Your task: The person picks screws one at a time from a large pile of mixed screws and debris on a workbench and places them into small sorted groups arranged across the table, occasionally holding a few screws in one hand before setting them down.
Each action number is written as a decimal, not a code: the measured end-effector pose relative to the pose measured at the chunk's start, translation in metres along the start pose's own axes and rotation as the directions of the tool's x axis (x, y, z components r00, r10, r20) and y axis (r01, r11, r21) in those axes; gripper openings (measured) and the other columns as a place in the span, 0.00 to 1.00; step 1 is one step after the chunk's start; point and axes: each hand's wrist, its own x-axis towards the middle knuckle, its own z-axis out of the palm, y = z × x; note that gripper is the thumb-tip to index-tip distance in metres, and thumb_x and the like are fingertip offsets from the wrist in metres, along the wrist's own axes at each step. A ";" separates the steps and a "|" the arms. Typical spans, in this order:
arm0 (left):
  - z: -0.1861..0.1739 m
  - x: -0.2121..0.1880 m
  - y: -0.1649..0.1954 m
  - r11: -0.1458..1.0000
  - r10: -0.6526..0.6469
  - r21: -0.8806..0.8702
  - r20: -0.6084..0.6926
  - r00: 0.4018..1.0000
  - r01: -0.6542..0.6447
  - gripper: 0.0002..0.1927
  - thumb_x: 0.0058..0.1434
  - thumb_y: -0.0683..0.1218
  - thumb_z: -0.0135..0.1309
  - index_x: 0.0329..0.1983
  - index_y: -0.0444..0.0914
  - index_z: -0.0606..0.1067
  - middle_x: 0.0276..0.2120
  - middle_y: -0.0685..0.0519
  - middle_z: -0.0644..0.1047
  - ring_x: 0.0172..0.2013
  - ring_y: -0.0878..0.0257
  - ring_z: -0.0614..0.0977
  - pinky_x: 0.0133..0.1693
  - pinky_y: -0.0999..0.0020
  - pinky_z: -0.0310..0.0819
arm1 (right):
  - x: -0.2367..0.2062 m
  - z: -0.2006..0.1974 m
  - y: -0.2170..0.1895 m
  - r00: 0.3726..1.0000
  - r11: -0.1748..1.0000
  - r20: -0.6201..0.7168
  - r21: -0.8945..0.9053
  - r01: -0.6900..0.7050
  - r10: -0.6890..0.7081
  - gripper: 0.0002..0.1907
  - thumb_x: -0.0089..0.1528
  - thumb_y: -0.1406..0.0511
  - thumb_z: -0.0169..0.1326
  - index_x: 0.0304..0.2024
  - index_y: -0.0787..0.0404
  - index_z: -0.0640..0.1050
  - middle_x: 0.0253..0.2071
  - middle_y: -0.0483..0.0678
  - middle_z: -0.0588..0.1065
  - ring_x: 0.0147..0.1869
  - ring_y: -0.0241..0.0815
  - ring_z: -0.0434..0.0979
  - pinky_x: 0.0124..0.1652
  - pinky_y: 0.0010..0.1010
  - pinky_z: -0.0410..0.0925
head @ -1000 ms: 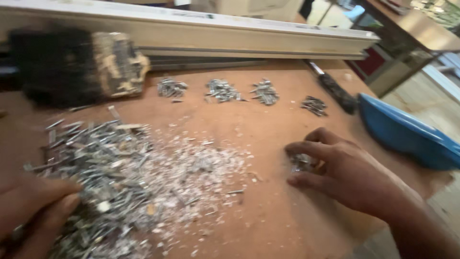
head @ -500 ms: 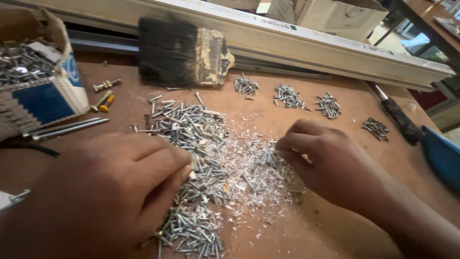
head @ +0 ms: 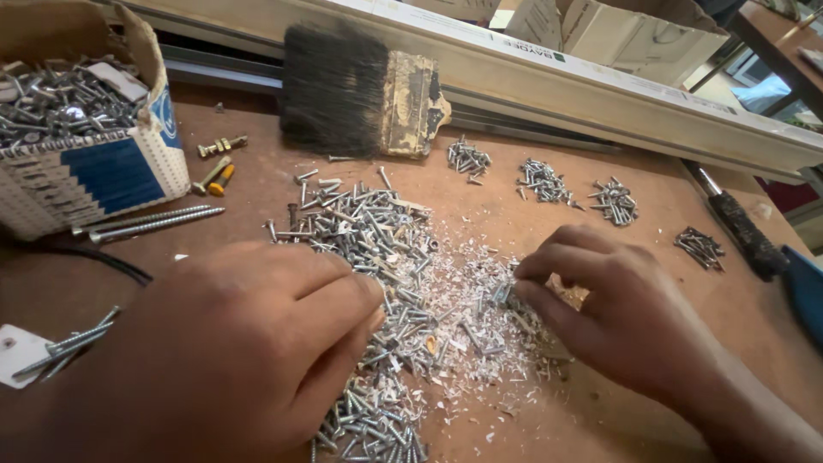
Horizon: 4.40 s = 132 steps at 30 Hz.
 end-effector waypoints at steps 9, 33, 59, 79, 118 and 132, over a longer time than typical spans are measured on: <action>0.011 0.009 0.002 0.998 0.040 0.042 -0.084 0.996 -0.036 0.09 0.61 0.51 0.59 0.38 0.41 0.80 0.36 0.52 0.82 0.37 0.51 0.83 0.40 0.56 0.75 | 0.003 0.001 0.003 0.991 0.992 0.048 -0.001 -0.126 0.126 0.11 0.61 0.58 0.59 0.35 0.56 0.86 0.32 0.47 0.80 0.34 0.45 0.81 0.36 0.38 0.73; 0.085 -0.017 -0.024 0.966 -0.241 0.035 -0.222 0.945 0.255 0.05 0.56 0.44 0.61 0.35 0.42 0.83 0.29 0.52 0.82 0.32 0.60 0.86 0.39 0.63 0.80 | -0.058 -0.105 0.118 0.786 0.835 0.313 -0.050 -0.547 0.533 0.11 0.59 0.62 0.60 0.41 0.58 0.86 0.36 0.44 0.84 0.42 0.35 0.84 0.45 0.31 0.76; 0.022 0.008 -0.001 0.987 0.009 0.163 -0.061 0.998 0.001 0.10 0.60 0.53 0.61 0.39 0.44 0.83 0.33 0.54 0.83 0.33 0.57 0.84 0.37 0.61 0.77 | 0.006 0.008 0.047 0.959 0.944 -0.052 0.171 0.282 -0.278 0.08 0.62 0.67 0.60 0.43 0.58 0.84 0.36 0.44 0.79 0.41 0.38 0.78 0.40 0.32 0.73; 0.022 0.005 -0.001 0.982 -0.035 0.184 -0.015 0.999 0.037 0.10 0.62 0.55 0.60 0.38 0.46 0.82 0.34 0.55 0.83 0.33 0.58 0.85 0.36 0.61 0.77 | -0.002 0.003 0.032 0.979 0.974 -0.198 0.213 0.080 -0.037 0.04 0.62 0.69 0.57 0.39 0.62 0.79 0.37 0.47 0.78 0.40 0.42 0.82 0.37 0.30 0.76; 0.012 0.012 0.005 0.994 0.028 0.110 -0.032 0.999 -0.024 0.09 0.63 0.50 0.59 0.37 0.40 0.80 0.32 0.52 0.81 0.32 0.52 0.82 0.35 0.56 0.74 | -0.010 0.003 0.020 0.913 0.871 0.178 0.412 0.269 -0.366 0.06 0.63 0.63 0.61 0.41 0.56 0.83 0.36 0.43 0.81 0.39 0.39 0.84 0.37 0.32 0.74; 0.009 0.013 0.007 0.995 0.069 0.076 -0.065 0.995 -0.064 0.07 0.62 0.48 0.58 0.36 0.40 0.80 0.30 0.52 0.80 0.32 0.52 0.81 0.34 0.55 0.72 | -0.014 0.009 0.029 0.974 0.921 0.119 0.364 0.139 -0.194 0.05 0.60 0.64 0.63 0.38 0.57 0.84 0.35 0.40 0.80 0.37 0.34 0.80 0.36 0.28 0.73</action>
